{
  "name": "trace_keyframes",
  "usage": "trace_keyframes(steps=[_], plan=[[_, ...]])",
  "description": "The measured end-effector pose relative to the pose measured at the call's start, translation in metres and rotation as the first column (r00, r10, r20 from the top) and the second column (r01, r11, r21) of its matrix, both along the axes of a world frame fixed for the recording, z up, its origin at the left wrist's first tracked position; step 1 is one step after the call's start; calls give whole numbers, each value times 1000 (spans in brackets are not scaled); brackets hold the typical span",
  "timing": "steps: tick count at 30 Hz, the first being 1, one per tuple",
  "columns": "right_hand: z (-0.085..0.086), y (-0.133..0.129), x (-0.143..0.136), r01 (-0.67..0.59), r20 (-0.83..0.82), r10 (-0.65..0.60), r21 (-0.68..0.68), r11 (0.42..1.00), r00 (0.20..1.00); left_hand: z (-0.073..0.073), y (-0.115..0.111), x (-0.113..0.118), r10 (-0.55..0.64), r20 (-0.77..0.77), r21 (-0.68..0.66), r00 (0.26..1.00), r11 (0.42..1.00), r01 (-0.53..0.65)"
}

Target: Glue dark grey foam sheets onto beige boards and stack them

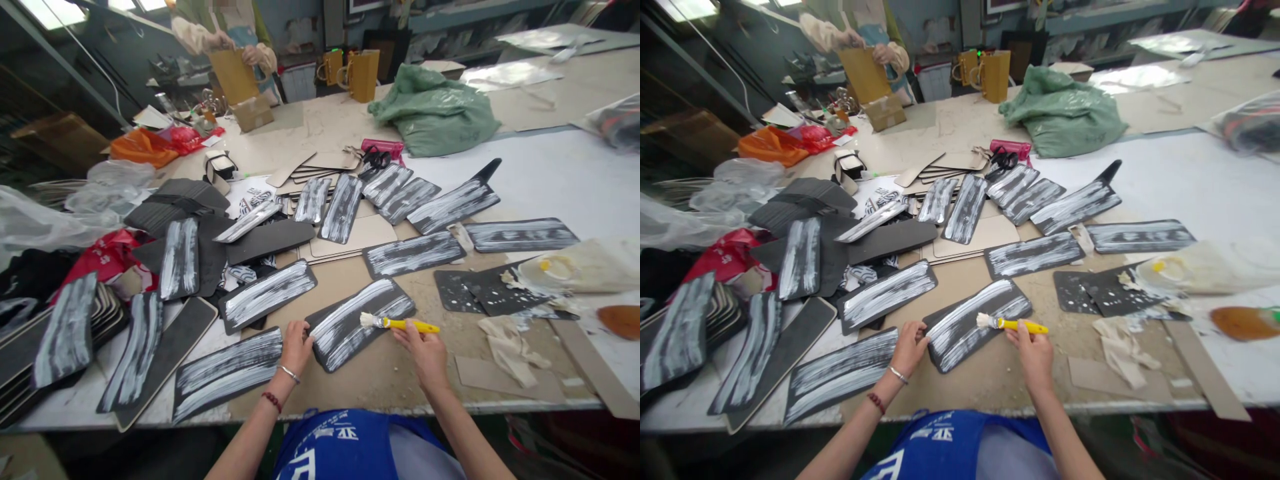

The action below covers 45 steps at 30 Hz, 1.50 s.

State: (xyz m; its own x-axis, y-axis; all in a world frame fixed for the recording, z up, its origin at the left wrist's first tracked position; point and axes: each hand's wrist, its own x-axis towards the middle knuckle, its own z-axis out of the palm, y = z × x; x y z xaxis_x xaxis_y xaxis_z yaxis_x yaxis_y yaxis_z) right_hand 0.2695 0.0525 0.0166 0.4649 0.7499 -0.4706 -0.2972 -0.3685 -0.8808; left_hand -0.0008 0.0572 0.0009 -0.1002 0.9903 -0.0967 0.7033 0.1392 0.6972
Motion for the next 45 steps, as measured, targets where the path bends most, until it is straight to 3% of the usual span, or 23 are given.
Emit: trace_keyframes(steps=[9, 14, 23, 30, 37, 40, 45], plan=[[5, -2, -6, 24, 23, -25, 7, 1000, 999, 7, -10, 8, -123, -232, 39, 965, 990, 136], [6, -3, -7, 33, 43, -33, 10, 999, 999, 1, -11, 6, -63, -148, 62, 987, 995, 73], [5, -3, -9, 42, 49, -42, -2, 999, 998, 6, -8, 8, -110, -178, 36, 978, 992, 118], [3, -3, -9, 64, 44, -65, 24, 998, 997, -3, -11, 6, -28, -55, 74, 998, 997, 32], [4, -3, -10, 57, 58, -58, 30, 998, 997, 0, -12, 9, -36, -59, 100, 998, 994, 41], [5, -2, -10, 61, 48, -62, 28, 998, 997, 5, -9, 7, -39, -94, 62, 995, 997, 45], [5, -2, -9, 57, 41, -58, 14, 998, 997, 14, 10, -1, -108, -152, -158, 982, 984, 84]])
